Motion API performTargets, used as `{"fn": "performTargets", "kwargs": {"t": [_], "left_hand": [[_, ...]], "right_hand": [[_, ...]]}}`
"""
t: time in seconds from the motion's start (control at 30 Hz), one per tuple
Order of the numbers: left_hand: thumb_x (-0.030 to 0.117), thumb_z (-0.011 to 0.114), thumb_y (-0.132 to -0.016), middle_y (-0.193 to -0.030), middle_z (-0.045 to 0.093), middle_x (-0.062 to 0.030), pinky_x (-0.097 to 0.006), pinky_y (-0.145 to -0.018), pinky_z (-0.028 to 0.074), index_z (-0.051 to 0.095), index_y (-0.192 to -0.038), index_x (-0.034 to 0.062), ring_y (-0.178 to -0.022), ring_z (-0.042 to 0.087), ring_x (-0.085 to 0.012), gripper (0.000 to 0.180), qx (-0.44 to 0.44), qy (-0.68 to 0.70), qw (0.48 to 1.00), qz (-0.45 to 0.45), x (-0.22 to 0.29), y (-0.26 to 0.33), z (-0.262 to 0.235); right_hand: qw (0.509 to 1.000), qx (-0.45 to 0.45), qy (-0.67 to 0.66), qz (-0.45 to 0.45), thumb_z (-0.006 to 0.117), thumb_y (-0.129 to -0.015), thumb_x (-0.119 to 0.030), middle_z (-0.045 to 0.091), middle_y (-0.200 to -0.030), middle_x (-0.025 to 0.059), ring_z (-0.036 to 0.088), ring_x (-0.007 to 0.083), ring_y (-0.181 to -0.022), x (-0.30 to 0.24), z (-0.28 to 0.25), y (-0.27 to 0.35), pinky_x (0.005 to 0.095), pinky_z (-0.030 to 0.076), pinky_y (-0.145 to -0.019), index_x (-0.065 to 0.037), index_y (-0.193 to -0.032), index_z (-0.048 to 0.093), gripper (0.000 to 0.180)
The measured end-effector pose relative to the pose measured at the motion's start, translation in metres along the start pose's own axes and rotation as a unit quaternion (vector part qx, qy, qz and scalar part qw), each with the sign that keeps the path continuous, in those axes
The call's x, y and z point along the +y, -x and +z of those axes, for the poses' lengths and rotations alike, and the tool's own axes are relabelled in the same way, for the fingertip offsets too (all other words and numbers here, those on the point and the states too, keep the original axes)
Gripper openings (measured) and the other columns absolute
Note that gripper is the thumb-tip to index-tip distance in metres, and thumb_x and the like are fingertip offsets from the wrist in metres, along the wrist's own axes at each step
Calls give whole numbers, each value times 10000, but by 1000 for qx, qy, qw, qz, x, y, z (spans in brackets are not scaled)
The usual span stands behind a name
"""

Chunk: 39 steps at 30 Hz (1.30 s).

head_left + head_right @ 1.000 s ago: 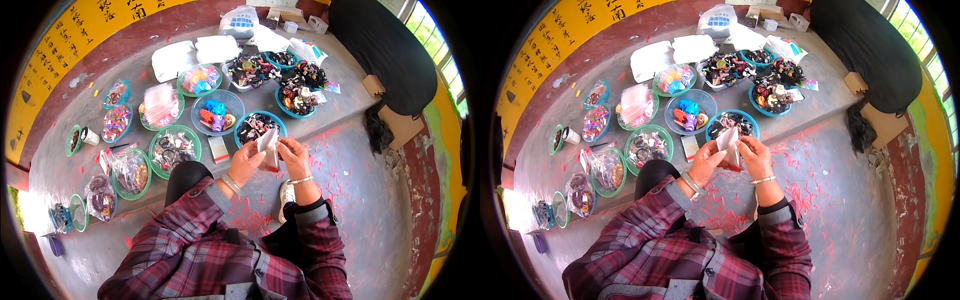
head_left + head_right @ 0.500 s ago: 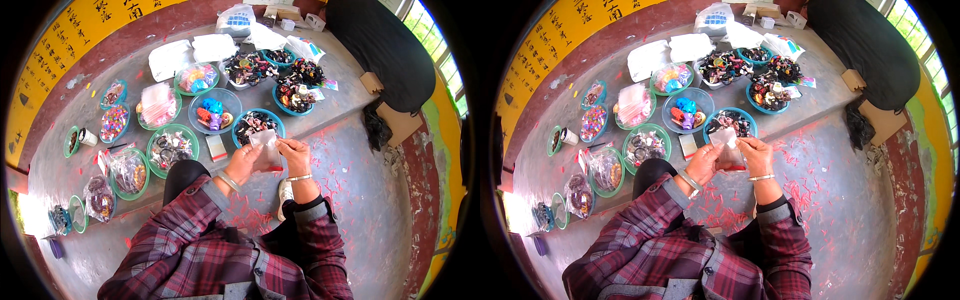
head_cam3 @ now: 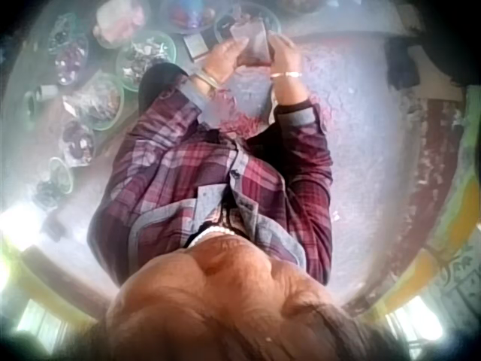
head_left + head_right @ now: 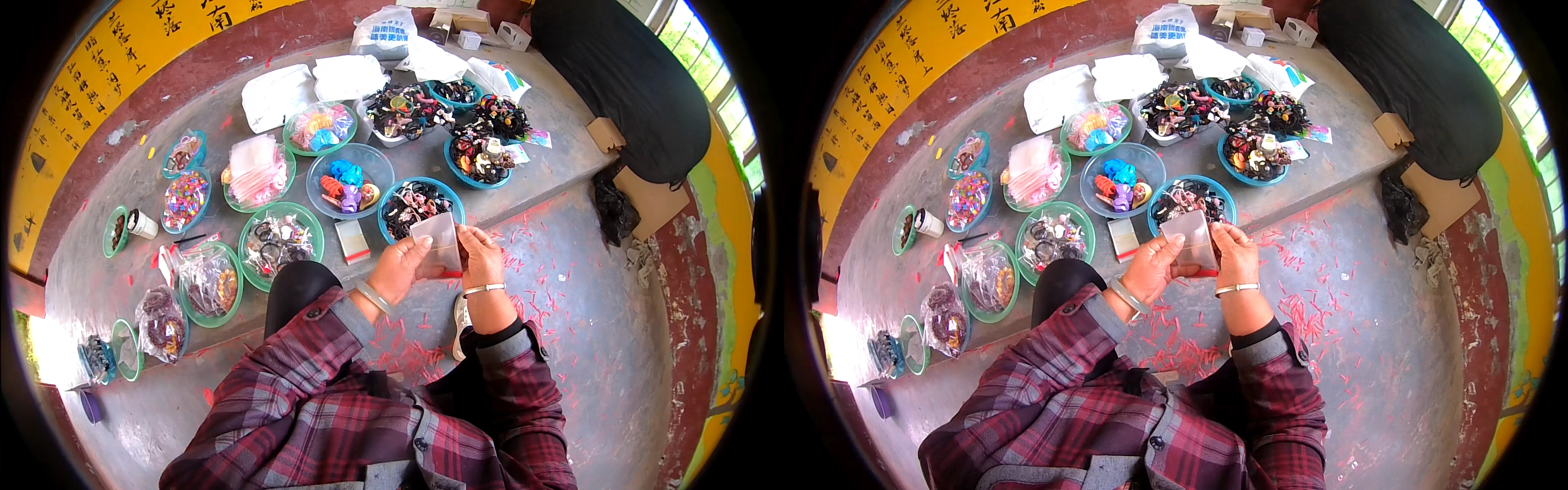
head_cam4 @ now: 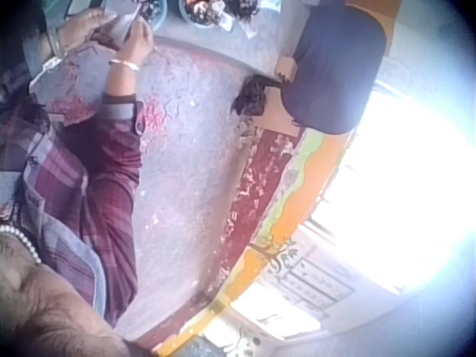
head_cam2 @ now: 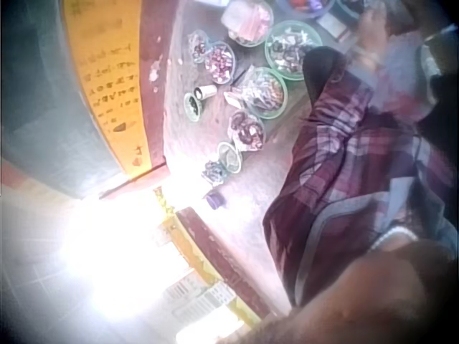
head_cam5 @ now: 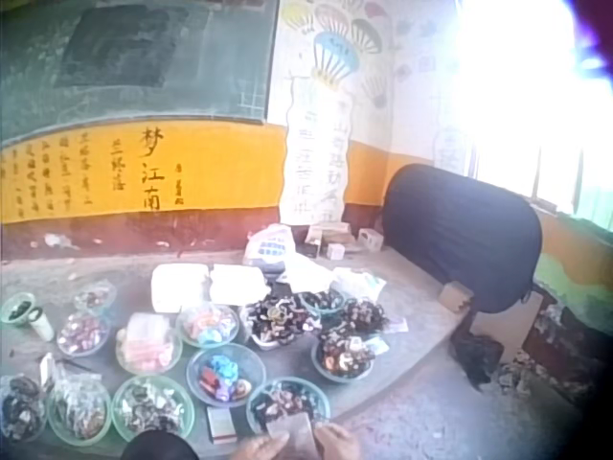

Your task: The person sits on the floor and assembles small keychains by attaching plastic charms to metal rings. They pick up charms and rings from bowls, connect them by hand, and place the finished keychains into small plastic bags.

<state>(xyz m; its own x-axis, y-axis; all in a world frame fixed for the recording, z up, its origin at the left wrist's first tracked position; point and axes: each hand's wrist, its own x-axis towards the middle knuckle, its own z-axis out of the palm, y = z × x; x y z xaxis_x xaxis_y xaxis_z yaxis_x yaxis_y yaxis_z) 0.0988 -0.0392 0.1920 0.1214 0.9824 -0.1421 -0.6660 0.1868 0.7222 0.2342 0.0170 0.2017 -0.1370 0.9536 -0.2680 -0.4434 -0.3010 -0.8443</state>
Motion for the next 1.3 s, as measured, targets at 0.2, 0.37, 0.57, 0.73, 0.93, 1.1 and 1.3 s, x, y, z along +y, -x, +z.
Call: {"fn": "performTargets", "kwargs": {"t": [0.2, 0.37, 0.57, 0.73, 0.93, 1.1, 1.3], "left_hand": [[233, 429, -905, -1061, 537, -94, -340, -774, 509, 474, -1110, 3, -897, 575, -204, 311, -1, -19, 1000, 22, -6, -1, -2], [231, 421, -908, -1054, 538, -104, -333, -763, 513, 472, -1106, 0, -890, 578, -208, 308, 5, -25, 999, 30, -4, 1, 2], [227, 413, -911, -1048, 540, -105, -333, -759, 514, 475, -1090, -9, -894, 578, -209, 302, 14, -49, 998, 35, -10, -3, -7], [203, 460, -896, -923, 579, -45, -261, -748, 467, 545, -1011, -13, -838, 542, -117, 259, 24, -143, 987, 74, -17, -6, -15], [193, 433, -905, -990, 558, -69, -308, -759, 482, 507, -1068, -6, -871, 551, -166, 267, 13, -195, 977, 85, -24, -11, -21], [194, 395, -917, -1042, 547, -110, -357, -768, 514, 461, -1121, -6, -901, 585, -229, 293, 9, -225, 970, 91, -27, -13, -26], [205, 388, -920, -989, 559, -126, -341, -716, 529, 478, -1050, -26, -847, 601, -233, 280, 43, -225, 969, 90, -28, -15, -27]], "right_hand": [[1000, -1, -12, -9, 557, -827, -111, 611, -762, 34, 576, 118, -664, 3, -2, -2, 230, 451, -605, -32, -825, 584, 83], [999, 15, -9, -30, 552, -829, -107, 605, -752, 22, 559, 102, -642, 3, 2, 2, 214, 439, -590, -36, -826, 584, 78], [998, -6, 42, -44, 577, -819, -123, 585, -724, -3, 523, 70, -607, -1, 4, 0, 197, 413, -559, -26, -836, 594, 100], [995, -43, 89, 13, 590, -806, -100, 574, -706, -13, 512, 57, -601, -12, -2, -1, 184, 399, -546, -16, -837, 604, 90], [999, 3, -36, -37, 587, -802, -73, 590, -740, 2, 532, 79, -629, 7, 0, -1, 195, 421, -581, -15, -853, 601, 79], [994, 19, -109, -16, 555, -819, -63, 600, -781, 32, 557, 113, -685, 14, -2, -5, 232, 451, -630, -37, -844, 570, 39], [989, 23, -144, -25, 531, -839, -109, 595, -818, 51, 566, 158, -750, 10, 1, -4, 285, 466, -666, -55, -846, 546, 57]]}}
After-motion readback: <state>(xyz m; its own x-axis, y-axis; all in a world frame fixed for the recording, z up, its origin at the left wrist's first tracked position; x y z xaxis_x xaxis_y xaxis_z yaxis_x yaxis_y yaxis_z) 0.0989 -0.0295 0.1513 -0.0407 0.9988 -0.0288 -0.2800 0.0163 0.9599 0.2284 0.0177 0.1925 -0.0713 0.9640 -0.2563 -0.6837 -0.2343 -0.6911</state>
